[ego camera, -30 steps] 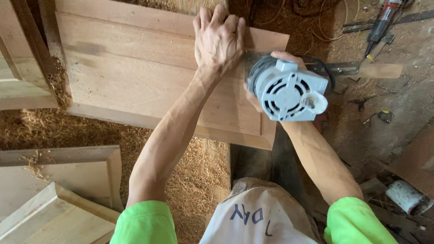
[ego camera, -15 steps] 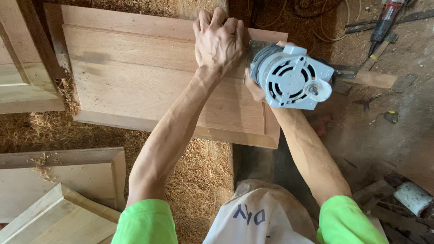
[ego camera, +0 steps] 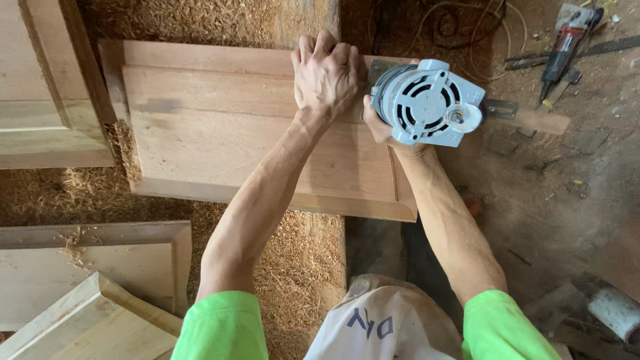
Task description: The person adjusts a router using a wrench and a wooden guide piece, then uses the router to carve a groove along the edge of a wooden board.
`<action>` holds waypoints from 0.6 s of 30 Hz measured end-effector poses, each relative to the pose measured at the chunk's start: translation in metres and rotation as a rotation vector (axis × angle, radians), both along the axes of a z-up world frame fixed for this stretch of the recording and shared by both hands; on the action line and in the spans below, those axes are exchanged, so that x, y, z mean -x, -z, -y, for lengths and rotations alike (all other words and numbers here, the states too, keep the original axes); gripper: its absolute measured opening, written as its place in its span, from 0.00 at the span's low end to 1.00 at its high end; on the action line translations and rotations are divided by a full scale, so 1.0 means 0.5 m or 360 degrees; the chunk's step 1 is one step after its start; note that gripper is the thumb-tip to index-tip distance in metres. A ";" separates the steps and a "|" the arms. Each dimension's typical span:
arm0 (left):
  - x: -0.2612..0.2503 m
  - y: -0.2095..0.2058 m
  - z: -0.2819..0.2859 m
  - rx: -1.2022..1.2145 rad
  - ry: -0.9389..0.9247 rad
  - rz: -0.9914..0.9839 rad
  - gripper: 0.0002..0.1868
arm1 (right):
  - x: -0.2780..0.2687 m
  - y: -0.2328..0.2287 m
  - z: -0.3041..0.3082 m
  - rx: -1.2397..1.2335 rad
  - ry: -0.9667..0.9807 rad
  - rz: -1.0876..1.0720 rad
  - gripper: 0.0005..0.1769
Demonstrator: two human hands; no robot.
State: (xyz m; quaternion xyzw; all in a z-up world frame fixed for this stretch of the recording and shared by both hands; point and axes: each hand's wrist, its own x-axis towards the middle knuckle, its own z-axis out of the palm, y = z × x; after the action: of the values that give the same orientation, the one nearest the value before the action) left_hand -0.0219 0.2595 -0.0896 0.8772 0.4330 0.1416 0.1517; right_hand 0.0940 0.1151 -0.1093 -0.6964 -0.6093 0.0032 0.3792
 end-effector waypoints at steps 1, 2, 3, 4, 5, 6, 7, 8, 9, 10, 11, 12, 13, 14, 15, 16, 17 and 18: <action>0.000 -0.001 0.001 0.0005 -0.0008 0.0019 0.18 | 0.001 0.001 -0.002 0.0025 0.0036 -0.0010 0.08; -0.001 -0.002 0.001 0.0005 -0.0011 0.0007 0.18 | 0.000 -0.001 -0.004 -0.0056 0.0047 -0.0032 0.09; -0.002 -0.003 0.000 0.0005 -0.0015 -0.0006 0.18 | -0.001 -0.004 -0.005 -0.0138 0.0058 -0.0055 0.10; -0.001 -0.003 0.001 0.0012 -0.0023 -0.0020 0.18 | -0.001 -0.008 -0.007 -0.0212 0.0063 -0.0079 0.11; -0.001 -0.003 -0.003 0.0023 -0.0031 -0.0033 0.19 | -0.001 -0.011 -0.010 -0.0181 0.0047 0.0151 0.11; -0.003 -0.001 -0.003 0.0041 -0.0043 -0.0044 0.19 | -0.003 -0.015 -0.011 -0.0185 0.0022 0.0157 0.11; -0.005 0.001 -0.003 0.0060 -0.0055 -0.0054 0.19 | -0.003 -0.021 -0.007 -0.0180 -0.0004 0.0064 0.11; -0.005 0.003 -0.002 0.0057 -0.0068 -0.0044 0.19 | -0.002 -0.029 -0.001 -0.0181 -0.0030 -0.0018 0.11; -0.006 0.004 -0.002 0.0053 -0.0082 -0.0033 0.19 | 0.002 -0.040 0.015 -0.0185 -0.0056 -0.0126 0.11; -0.006 0.005 -0.001 0.0056 -0.0098 -0.0024 0.19 | 0.012 -0.054 0.040 -0.0176 -0.0077 -0.0205 0.12; -0.004 0.006 -0.001 0.0089 -0.0098 -0.0069 0.19 | 0.023 -0.073 0.076 -0.0159 -0.0112 -0.0291 0.12; -0.005 0.005 -0.002 0.0120 -0.0088 -0.0111 0.20 | 0.031 -0.091 0.108 -0.0146 -0.0131 -0.0363 0.12; -0.007 0.004 -0.004 0.0150 -0.0077 -0.0153 0.20 | 0.036 -0.103 0.127 -0.0120 -0.0165 -0.0388 0.12; -0.008 0.003 -0.002 0.0110 -0.0044 -0.0117 0.19 | 0.044 -0.110 0.141 -0.0082 -0.0200 -0.0407 0.12; -0.007 0.001 0.001 0.0071 -0.0011 -0.0081 0.19 | 0.047 -0.115 0.149 -0.0049 -0.0233 -0.0413 0.13; -0.004 -0.001 0.001 0.0024 0.0013 -0.0046 0.18 | 0.046 -0.109 0.143 -0.0039 -0.0225 -0.0411 0.13; -0.003 -0.003 0.003 0.0026 0.0030 -0.0036 0.17 | 0.043 -0.102 0.133 -0.0028 -0.0220 -0.0410 0.13; -0.004 -0.004 0.007 0.0027 0.0050 -0.0031 0.17 | 0.039 -0.092 0.121 -0.0024 -0.0197 -0.0414 0.13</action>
State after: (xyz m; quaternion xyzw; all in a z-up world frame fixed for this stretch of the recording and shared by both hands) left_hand -0.0200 0.2561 -0.0873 0.8840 0.4217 0.1271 0.1570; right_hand 0.0745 0.0548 -0.0631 -0.6484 -0.5968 0.1122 0.4591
